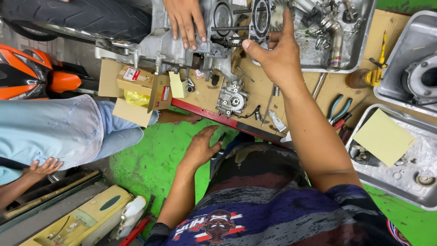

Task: Applying sealant to a cylinder head gasket and installing it onto a motorcycle engine block.

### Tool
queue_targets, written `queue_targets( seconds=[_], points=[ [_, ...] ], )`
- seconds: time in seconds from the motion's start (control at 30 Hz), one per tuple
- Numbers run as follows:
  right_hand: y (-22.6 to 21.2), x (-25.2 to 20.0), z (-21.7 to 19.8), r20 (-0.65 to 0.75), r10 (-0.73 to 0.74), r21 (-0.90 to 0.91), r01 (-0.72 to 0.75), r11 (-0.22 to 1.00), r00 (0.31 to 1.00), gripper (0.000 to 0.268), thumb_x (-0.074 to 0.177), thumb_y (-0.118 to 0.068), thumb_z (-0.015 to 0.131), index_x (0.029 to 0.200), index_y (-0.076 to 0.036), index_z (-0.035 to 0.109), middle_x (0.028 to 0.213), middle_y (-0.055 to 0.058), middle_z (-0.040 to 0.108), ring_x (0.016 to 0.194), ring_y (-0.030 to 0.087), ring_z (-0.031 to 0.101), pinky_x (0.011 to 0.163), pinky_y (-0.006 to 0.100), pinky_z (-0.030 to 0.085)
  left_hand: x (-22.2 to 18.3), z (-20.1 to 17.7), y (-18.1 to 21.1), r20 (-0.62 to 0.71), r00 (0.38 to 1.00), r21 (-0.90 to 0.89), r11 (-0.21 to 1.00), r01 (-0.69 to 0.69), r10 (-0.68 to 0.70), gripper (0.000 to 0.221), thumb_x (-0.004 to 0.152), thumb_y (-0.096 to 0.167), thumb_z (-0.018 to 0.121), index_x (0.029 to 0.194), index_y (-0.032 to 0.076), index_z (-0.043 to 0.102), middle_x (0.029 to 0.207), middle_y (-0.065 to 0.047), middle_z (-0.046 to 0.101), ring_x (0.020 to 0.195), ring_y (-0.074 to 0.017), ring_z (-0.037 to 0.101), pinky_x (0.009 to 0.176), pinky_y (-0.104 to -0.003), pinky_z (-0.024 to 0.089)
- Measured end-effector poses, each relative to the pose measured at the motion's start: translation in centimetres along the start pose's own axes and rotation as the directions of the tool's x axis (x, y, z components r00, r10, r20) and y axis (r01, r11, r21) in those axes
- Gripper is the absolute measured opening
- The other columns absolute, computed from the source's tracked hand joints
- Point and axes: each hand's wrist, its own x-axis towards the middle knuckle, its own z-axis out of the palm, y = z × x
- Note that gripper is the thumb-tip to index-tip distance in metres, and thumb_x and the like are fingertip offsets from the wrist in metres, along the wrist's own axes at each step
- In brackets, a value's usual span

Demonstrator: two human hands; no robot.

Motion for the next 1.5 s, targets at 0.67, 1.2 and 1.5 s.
queue_targets(
  seconds=[0.67, 1.2, 1.5],
  points=[
    [4.3, 3.0, 1.1, -0.005, -0.069, 0.317, 0.067, 0.946, 0.998, 0.105, 0.081, -0.047, 0.101, 0.144, 0.014, 0.044, 0.113, 0.017, 0.06, 0.1, 0.018, 0.063, 0.086, 0.031, 0.058, -0.1, 1.7, -1.5, -0.118, 0.992, 0.004, 0.999, -0.035, 0.035, 0.058, 0.088, 0.031, 0.076, 0.14, 0.011, 0.061, 0.134, -0.016, 0.067, 0.124, -0.0376, 0.064, 0.105, -0.054, 0.047],
    [4.2, 3.9, 1.9, -0.026, -0.096, 0.263, 0.1, 0.96, 0.995, 0.099, 0.08, -0.045, 0.097, 0.143, 0.014, 0.048, 0.113, 0.025, 0.065, 0.101, 0.025, 0.067, 0.084, 0.038, 0.059, 0.3, 0.8, 0.3, -0.172, 0.978, -0.03, 0.991, -0.127, 0.12, 0.051, 0.087, 0.026, 0.075, 0.136, 0.012, 0.065, 0.127, -0.016, 0.071, 0.117, -0.039, 0.068, 0.102, -0.053, 0.05],
    [2.2, 2.8, 2.2, -0.03, -0.03, 0.174, 0.035, 0.984, 0.999, 0.099, 0.08, -0.052, 0.093, 0.142, 0.012, 0.051, 0.129, 0.036, 0.062, 0.121, 0.044, 0.064, 0.097, 0.05, 0.056, 0.3, 1.6, 0.4, -0.172, 0.976, 0.0, 0.991, -0.137, 0.135, 0.051, 0.089, 0.03, 0.073, 0.135, 0.011, 0.065, 0.127, -0.019, 0.07, 0.12, -0.0402, 0.066, 0.102, -0.053, 0.049]
  ],
)
